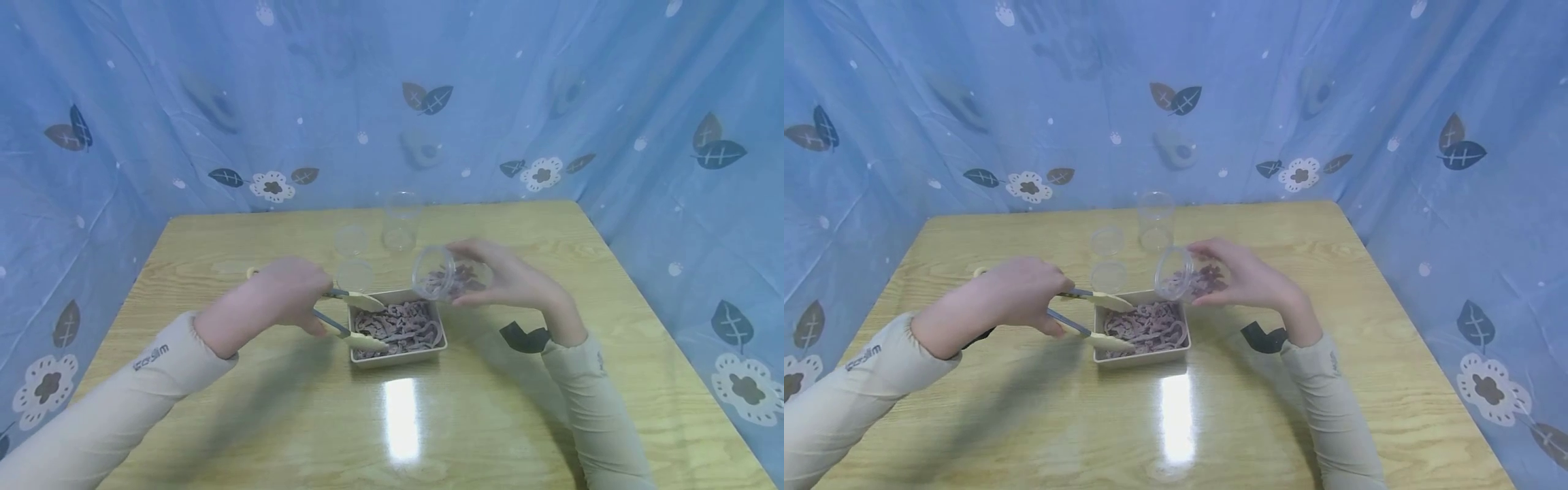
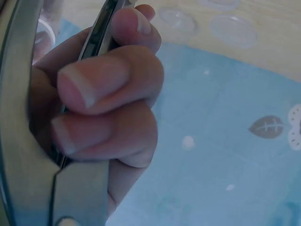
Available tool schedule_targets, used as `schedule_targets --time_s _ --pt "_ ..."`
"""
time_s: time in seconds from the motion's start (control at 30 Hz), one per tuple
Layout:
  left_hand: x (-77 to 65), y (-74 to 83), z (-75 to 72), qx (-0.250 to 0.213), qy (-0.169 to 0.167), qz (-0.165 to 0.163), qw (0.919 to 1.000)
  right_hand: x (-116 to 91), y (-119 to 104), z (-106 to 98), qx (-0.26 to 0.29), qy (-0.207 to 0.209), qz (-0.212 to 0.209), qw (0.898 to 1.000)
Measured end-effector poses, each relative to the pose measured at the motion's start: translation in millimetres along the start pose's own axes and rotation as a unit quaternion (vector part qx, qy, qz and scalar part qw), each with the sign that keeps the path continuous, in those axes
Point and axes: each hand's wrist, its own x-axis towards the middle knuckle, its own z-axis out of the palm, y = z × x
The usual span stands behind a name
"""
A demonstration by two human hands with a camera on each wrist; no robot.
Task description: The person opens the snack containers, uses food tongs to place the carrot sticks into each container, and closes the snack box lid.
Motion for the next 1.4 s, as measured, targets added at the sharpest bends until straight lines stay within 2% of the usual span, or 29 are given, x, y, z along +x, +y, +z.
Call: schedule_targets --time_s 0.3,0.57,0.8,1.03,1.2,1.4 --pt "7.0 12.6 -14.5 0.043 -0.002 0.002 0.9991 2 0 2 -0.001 -0.003 -0.01 1.0" --pt "16.6 32.8 -28.2 0.087 -0.028 -0.015 0.9957 3 0 3 -0.011 -0.004 -0.01 1.0" --pt "25.7 38.7 -24.0 0.136 -0.035 -0.013 0.9901 3 -2 4 -0.017 -0.004 -0.014 1.0" --pt "28.2 37.5 -18.0 0.131 -0.047 -0.001 0.9903 4 -4 7 -0.024 -0.01 -0.013 1.0" --pt "28.3 36.8 -14.2 0.132 -0.034 0.009 0.9906 5 -3 8 -0.028 -0.013 -0.011 0.999" --pt "25.5 38.6 -10.0 0.19 0.017 0.043 0.9806 6 -4 8 -0.026 -0.014 -0.014 0.999"
